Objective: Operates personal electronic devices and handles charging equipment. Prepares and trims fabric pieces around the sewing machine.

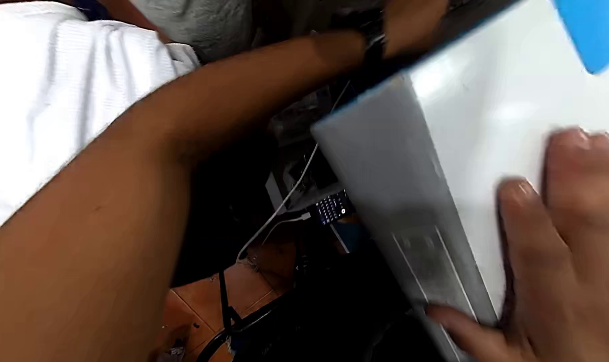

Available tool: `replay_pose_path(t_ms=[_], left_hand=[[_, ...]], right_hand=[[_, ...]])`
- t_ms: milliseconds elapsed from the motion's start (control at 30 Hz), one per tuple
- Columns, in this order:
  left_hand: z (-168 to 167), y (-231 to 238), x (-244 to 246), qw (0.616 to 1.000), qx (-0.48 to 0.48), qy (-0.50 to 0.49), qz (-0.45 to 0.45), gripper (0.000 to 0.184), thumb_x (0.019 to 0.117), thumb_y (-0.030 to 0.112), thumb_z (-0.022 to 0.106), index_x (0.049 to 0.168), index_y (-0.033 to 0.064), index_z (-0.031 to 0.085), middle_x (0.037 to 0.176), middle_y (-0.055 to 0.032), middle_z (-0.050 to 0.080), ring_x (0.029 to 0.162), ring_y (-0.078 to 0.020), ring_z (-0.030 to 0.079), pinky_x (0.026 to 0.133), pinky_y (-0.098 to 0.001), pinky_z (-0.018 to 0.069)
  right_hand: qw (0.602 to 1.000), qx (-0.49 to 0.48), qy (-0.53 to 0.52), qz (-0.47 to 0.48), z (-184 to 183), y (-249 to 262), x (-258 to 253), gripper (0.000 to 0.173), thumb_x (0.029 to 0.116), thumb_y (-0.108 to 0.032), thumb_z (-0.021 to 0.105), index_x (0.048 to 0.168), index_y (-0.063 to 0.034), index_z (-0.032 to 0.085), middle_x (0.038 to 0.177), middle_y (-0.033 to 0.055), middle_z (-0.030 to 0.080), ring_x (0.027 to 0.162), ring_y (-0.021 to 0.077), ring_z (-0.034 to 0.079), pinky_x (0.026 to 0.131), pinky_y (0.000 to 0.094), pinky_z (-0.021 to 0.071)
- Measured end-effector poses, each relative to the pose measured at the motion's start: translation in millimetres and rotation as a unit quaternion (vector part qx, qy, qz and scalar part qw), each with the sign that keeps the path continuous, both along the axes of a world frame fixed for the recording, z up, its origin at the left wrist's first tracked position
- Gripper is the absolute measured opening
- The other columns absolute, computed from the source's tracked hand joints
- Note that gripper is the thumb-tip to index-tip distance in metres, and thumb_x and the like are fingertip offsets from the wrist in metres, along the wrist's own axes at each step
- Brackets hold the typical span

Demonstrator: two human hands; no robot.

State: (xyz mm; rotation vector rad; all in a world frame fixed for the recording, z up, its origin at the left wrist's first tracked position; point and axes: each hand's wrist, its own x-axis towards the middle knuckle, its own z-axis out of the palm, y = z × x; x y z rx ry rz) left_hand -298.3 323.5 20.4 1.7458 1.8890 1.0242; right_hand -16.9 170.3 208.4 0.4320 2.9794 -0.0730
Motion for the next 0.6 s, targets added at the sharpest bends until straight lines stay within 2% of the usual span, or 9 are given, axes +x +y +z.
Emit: replay_pose_path(t_ms=[100, 167, 200, 267, 333, 367, 433, 500, 600], left_hand=[[-29.0, -117.4, -4.5, 0.983, 0.183, -0.013, 0.028, 0.04, 0.1008, 0.027, 0.057, 0.131, 0.0012, 0.065, 0.132, -0.0193, 0.065, 0.127, -0.0313, 0.059, 0.11, -0.0465, 0.0456], [40.0, -236.6, 13.4, 0.994, 0.074, -0.039, 0.075, 0.036, 0.0979, 0.025, 0.063, 0.127, 0.0034, 0.066, 0.123, -0.0126, 0.069, 0.119, -0.0217, 0.064, 0.105, -0.044, 0.0495], [70.3, -286.1, 28.2, 0.995, 0.002, -0.038, 0.094, 0.032, 0.1011, 0.024, 0.058, 0.125, 0.0032, 0.065, 0.118, -0.0126, 0.07, 0.114, -0.022, 0.066, 0.101, -0.0472, 0.0517], [88.8, -366.4, 63.1, 0.991, -0.054, -0.026, 0.12, 0.032, 0.1063, 0.026, 0.048, 0.12, 0.0035, 0.068, 0.109, -0.0122, 0.071, 0.101, -0.0215, 0.069, 0.091, -0.0475, 0.0558], [82.9, -429.5, 102.3, 0.987, -0.097, -0.033, 0.123, 0.031, 0.1069, 0.026, 0.049, 0.119, 0.0047, 0.068, 0.105, -0.0106, 0.071, 0.094, -0.0206, 0.069, 0.084, -0.0479, 0.0582], [73.0, -452.9, 118.4, 0.985, -0.118, -0.038, 0.123, 0.03, 0.1056, 0.026, 0.052, 0.119, 0.0055, 0.069, 0.104, -0.0096, 0.071, 0.092, -0.0208, 0.069, 0.083, -0.0484, 0.0588], [47.8, -486.2, 146.6, 0.98, -0.154, -0.039, 0.121, 0.031, 0.1029, 0.028, 0.057, 0.124, 0.0077, 0.068, 0.11, -0.0087, 0.071, 0.101, -0.0234, 0.068, 0.09, -0.0511, 0.057], [25.3, -495.1, 164.1, 0.979, -0.164, -0.019, 0.124, 0.039, 0.1003, 0.032, 0.062, 0.131, 0.0079, 0.065, 0.122, -0.01, 0.069, 0.115, -0.0278, 0.064, 0.099, -0.0526, 0.0527], [3.5, -468.5, 174.8, 0.984, -0.116, 0.031, 0.134, 0.055, 0.094, 0.034, 0.072, 0.138, 0.0022, 0.059, 0.129, -0.016, 0.066, 0.121, -0.0354, 0.06, 0.103, -0.0545, 0.0495]], right_hand=[[0.997, 0.023, 0.065, 0.041, -7.5, 2.4, -3.6, 0.107, 0.0839, -0.082, 0.043, 0.163, -0.0136, 0.025, 0.166, 0.0289, 0.02, 0.153, 0.052, 0.018, 0.115, 0.0752, 0.0198], [0.997, 0.013, 0.062, 0.045, -8.3, 4.1, -3.8, 0.106, 0.0863, -0.083, 0.04, 0.163, -0.0102, 0.027, 0.166, 0.0304, 0.018, 0.153, 0.0536, 0.016, 0.114, 0.0762, 0.018], [0.997, 0.004, 0.057, 0.043, -7.7, 5.3, -4.2, 0.107, 0.0858, -0.084, 0.04, 0.163, -0.0104, 0.026, 0.167, 0.03, 0.016, 0.153, 0.0538, 0.014, 0.115, 0.0768, 0.0162], [0.999, -0.01, 0.034, 0.029, 0.6, 3.8, -6.1, 0.108, 0.0852, -0.086, 0.039, 0.163, -0.0126, 0.026, 0.168, 0.0275, 0.017, 0.153, 0.0528, 0.015, 0.114, 0.0774, 0.0157], [0.999, -0.021, 0.035, 0.012, 26.8, -16.4, 1.5, 0.091, 0.0935, -0.072, 0.045, 0.16, -0.0097, 0.034, 0.163, 0.0239, 0.034, 0.151, 0.0492, 0.028, 0.114, 0.0765, 0.0189], [0.998, -0.022, 0.061, 0.012, 42.7, -34.4, 11.9, 0.078, 0.0989, -0.061, 0.046, 0.156, -0.0079, 0.04, 0.156, 0.021, 0.045, 0.147, 0.0449, 0.037, 0.115, 0.073, 0.0238], [0.99, -0.059, 0.122, 0.026, 63.0, -83.4, 53.7, 0.061, 0.102, -0.049, 0.047, 0.15, -0.0104, 0.049, 0.144, 0.0114, 0.058, 0.133, 0.0287, 0.054, 0.108, 0.054, 0.0428], [0.969, -0.193, 0.147, 0.053, 49.8, -133.8, 111.8, 0.055, 0.1025, -0.048, 0.05, 0.147, -0.0155, 0.054, 0.139, 0.0023, 0.062, 0.126, 0.0149, 0.058, 0.105, 0.0411, 0.0502], [0.917, -0.396, 0.037, 0.029, -5.7, -191.3, 182.2, 0.044, 0.1055, -0.04, 0.054, 0.14, -0.013, 0.062, 0.135, 0.0085, 0.067, 0.128, 0.0237, 0.062, 0.109, 0.0485, 0.048]])
